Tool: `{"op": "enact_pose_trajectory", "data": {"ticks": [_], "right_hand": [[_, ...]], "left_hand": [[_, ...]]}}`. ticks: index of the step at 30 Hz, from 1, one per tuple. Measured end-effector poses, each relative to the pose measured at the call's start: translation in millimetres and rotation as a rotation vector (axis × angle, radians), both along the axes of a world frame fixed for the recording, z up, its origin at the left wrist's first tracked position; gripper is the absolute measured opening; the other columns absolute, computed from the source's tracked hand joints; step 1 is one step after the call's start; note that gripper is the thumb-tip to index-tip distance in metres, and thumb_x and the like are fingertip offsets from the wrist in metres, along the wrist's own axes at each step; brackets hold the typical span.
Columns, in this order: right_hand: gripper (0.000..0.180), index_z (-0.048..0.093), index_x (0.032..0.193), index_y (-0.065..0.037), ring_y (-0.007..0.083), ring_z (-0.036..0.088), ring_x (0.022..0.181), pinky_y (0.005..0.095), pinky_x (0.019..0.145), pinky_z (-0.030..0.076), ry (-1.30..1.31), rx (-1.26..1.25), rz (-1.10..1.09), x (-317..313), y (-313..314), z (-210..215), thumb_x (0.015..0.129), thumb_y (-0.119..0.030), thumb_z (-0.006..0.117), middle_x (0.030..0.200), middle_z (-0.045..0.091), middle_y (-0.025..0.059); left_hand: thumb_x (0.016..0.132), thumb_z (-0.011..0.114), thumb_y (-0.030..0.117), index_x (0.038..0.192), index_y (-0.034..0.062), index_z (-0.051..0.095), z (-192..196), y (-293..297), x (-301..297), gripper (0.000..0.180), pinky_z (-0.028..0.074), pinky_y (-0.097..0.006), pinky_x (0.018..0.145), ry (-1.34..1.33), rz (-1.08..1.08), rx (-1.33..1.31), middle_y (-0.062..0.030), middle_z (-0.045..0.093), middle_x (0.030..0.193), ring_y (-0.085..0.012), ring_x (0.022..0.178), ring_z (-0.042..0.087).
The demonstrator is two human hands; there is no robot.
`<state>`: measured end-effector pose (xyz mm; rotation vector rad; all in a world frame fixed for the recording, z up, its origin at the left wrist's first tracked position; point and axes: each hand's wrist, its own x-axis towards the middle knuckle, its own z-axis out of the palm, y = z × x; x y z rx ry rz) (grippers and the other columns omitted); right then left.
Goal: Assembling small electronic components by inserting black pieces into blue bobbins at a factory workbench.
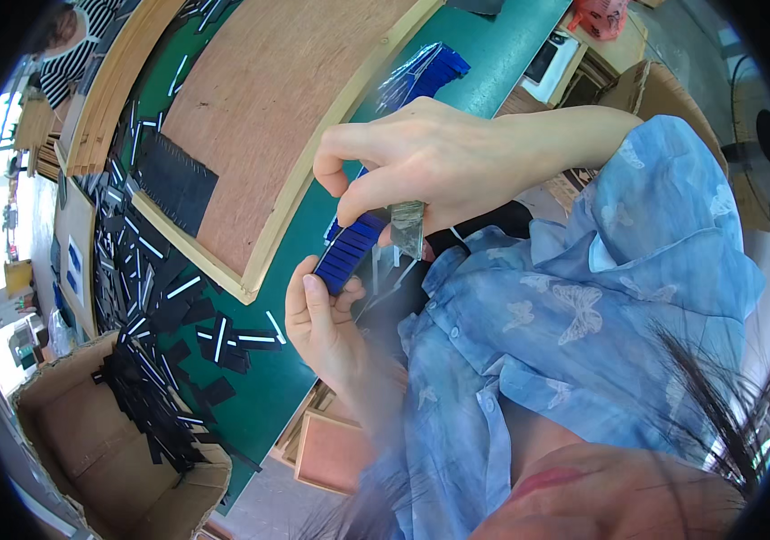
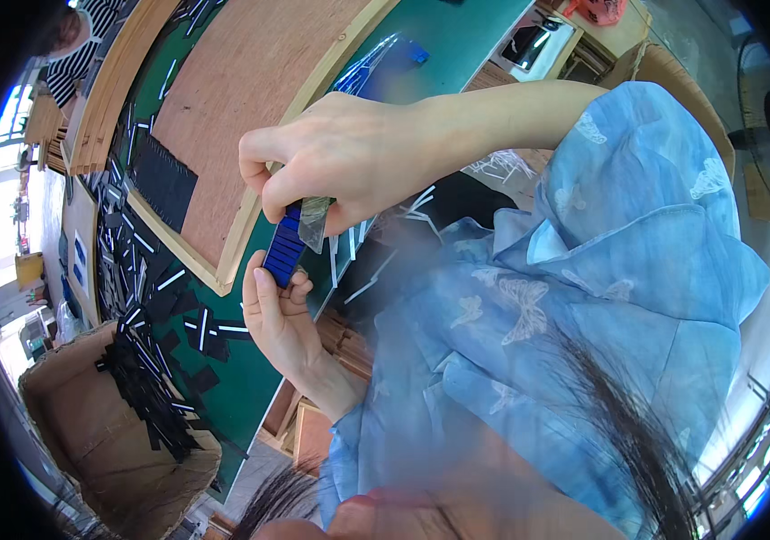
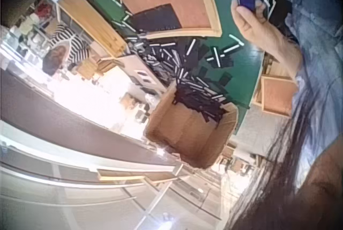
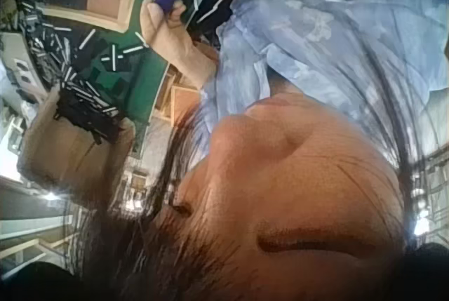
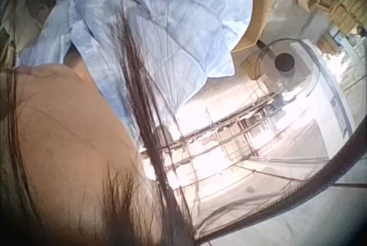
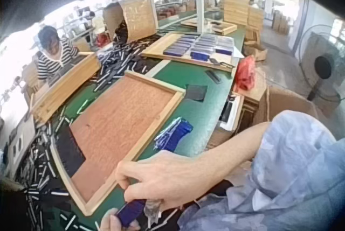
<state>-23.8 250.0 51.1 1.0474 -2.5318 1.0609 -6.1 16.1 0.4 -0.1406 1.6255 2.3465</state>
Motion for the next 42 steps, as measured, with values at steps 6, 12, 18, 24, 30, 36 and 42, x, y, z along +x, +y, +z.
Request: {"op": "enact_pose_trajectory", "data": {"ticks": [6, 12, 18, 24, 30, 36, 42], "right_hand": [[0.03, 0.062, 0.085, -0.011, 0.0235, 0.059, 0.079, 0.0359, 0.061, 0.047, -0.036, -0.024, 0.013, -1, -1, 0, 0.059, -0.009, 0.075, 0.099, 0.051, 0.0036], [0.028, 0.063, 0.086, -0.011, 0.0236, 0.059, 0.08, 0.0357, 0.061, 0.047, -0.057, -0.044, 0.01, -1, -1, -2, 0.06, -0.01, 0.075, 0.1, 0.052, 0.0032], [0.029, 0.064, 0.089, -0.012, 0.0237, 0.06, 0.082, 0.0352, 0.063, 0.047, -0.091, -0.048, -0.006, 0, 0, 1, 0.063, -0.015, 0.075, 0.099, 0.053, 0.0034], [0.038, 0.063, 0.094, -0.008, 0.0246, 0.058, 0.089, 0.0349, 0.07, 0.046, -0.302, -0.193, -0.096, -15, -2, -12, 0.067, -0.031, 0.075, 0.102, 0.056, 0.0074], [0.034, 0.057, 0.085, -0.005, 0.0232, 0.053, 0.076, 0.032, 0.068, 0.043, -0.209, -0.197, -0.177, -17, -28, -23, 0.071, -0.029, 0.075, 0.092, 0.053, 0.0089], [0.038, 0.062, 0.08, -0.001, 0.0194, 0.055, 0.073, 0.031, 0.064, 0.043, -0.465, -0.165, -0.184, -18, 3, -29, 0.075, -0.037, 0.071, 0.076, 0.058, 0.0068], [0.019, 0.066, 0.085, -0.002, 0.0134, 0.054, 0.077, 0.0264, 0.068, 0.042, -0.585, -0.523, -0.005, -25, -8, -25, 0.078, -0.019, 0.071, 0.086, 0.059, 0.0044]], "left_hand": [[0.095, 0.052, 0.018, 0.113, -0.0067, 0.053, -1, -2, 1, 0.03, 0.054, -0.023, 0.061, -0.008, 0.002, 0.007, -0.0155, 0.061, 0.09, -0.017, 0.069, 0.062], [0.095, 0.052, 0.018, 0.113, -0.0065, 0.053, -2, -1, 2, 0.03, 0.054, -0.024, 0.061, -0.01, 0.0, 0.013, -0.0157, 0.061, 0.09, -0.0174, 0.068, 0.061], [0.095, 0.051, 0.017, 0.113, -0.0069, 0.053, 3, -4, 3, 0.029, 0.054, -0.024, 0.06, 0.004, 0.011, 0.023, -0.016, 0.062, 0.09, -0.017, 0.067, 0.062], [0.096, 0.049, 0.015, 0.112, -0.0083, 0.054, 19, 13, 13, 0.029, 0.054, -0.023, 0.061, 0.111, 0.126, -0.188, -0.016, 0.063, 0.086, -0.0161, 0.068, 0.063], [0.096, 0.048, 0.012, 0.111, -0.0091, 0.054, 26, 25, 21, 0.027, 0.053, -0.024, 0.062, 0.229, 0.147, -0.318, -0.0157, 0.063, 0.086, -0.0159, 0.068, 0.063], [0.095, 0.051, 0.013, 0.111, -0.0084, 0.054, 22, 16, 15, 0.027, 0.053, -0.024, 0.063, 0.101, 0.153, -0.207, -0.0141, 0.063, 0.086, -0.0149, 0.068, 0.062], [0.092, 0.056, 0.015, 0.101, -0.0041, 0.054, 4, -7, -7, 0.021, 0.049, -0.024, 0.066, 0.245, 0.199, -0.372, -0.0106, 0.063, 0.086, -0.0134, 0.071, 0.059]]}}
